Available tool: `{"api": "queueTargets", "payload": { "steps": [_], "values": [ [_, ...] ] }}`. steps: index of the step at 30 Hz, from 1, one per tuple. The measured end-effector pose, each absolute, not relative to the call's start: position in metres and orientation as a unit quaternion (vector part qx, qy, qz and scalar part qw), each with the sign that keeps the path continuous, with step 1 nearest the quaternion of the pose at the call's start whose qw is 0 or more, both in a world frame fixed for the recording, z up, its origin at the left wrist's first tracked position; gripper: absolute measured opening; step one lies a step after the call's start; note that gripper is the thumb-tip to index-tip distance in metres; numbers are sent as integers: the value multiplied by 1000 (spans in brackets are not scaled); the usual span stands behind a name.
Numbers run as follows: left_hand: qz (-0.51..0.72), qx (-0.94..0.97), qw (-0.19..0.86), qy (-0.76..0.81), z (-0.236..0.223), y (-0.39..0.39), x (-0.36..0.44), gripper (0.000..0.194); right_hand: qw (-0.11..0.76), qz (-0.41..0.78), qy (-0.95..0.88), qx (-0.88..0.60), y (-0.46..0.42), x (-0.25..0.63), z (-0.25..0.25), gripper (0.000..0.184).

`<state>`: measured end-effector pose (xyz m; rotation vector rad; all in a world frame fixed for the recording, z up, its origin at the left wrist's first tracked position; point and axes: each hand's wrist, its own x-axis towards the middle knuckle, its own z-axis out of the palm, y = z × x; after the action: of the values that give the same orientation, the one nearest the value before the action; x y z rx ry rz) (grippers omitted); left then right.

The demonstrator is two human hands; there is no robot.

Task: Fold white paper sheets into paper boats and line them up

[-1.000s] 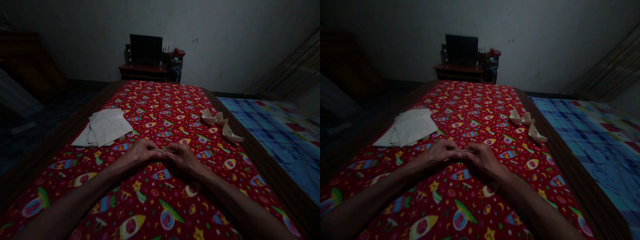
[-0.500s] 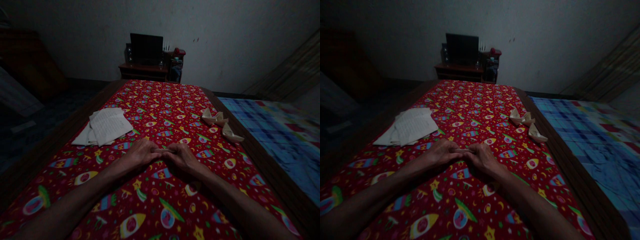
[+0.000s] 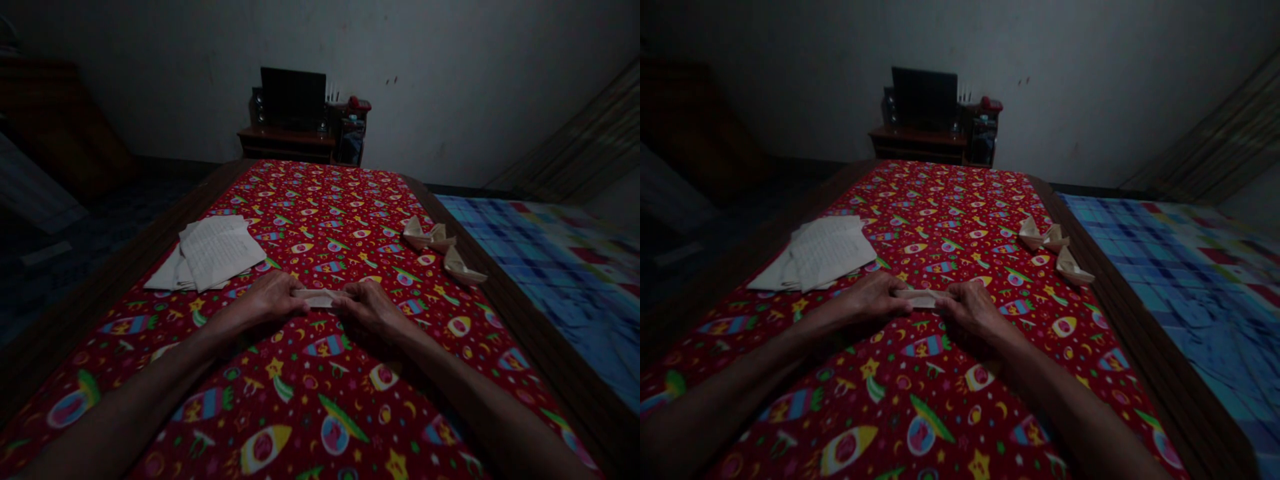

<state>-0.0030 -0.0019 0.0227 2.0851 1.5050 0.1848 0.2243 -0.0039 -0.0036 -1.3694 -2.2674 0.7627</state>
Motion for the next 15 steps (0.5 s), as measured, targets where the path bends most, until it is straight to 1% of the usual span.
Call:
{"api": "queueTargets", "payload": {
  "steps": [6, 8, 12, 14, 15],
  "values": [
    [82, 768, 295, 563, 24, -2, -5, 20, 162, 304, -811, -472, 1, 230, 0, 31],
    [80, 760, 307, 567, 25, -2, -5, 24, 152, 302, -812, -475, 2, 232, 1, 31],
    [97, 763, 349, 535, 24, -1, -6, 40, 137, 283, -815, -487, 4, 234, -2, 32],
    [106, 770, 344, 526, 22, -1, -6, 39, 131, 274, -818, -489, 4, 234, -3, 32],
    [105, 778, 323, 529, 21, -1, -5, 36, 130, 275, -817, -489, 4, 234, -3, 33]
  ]
}}
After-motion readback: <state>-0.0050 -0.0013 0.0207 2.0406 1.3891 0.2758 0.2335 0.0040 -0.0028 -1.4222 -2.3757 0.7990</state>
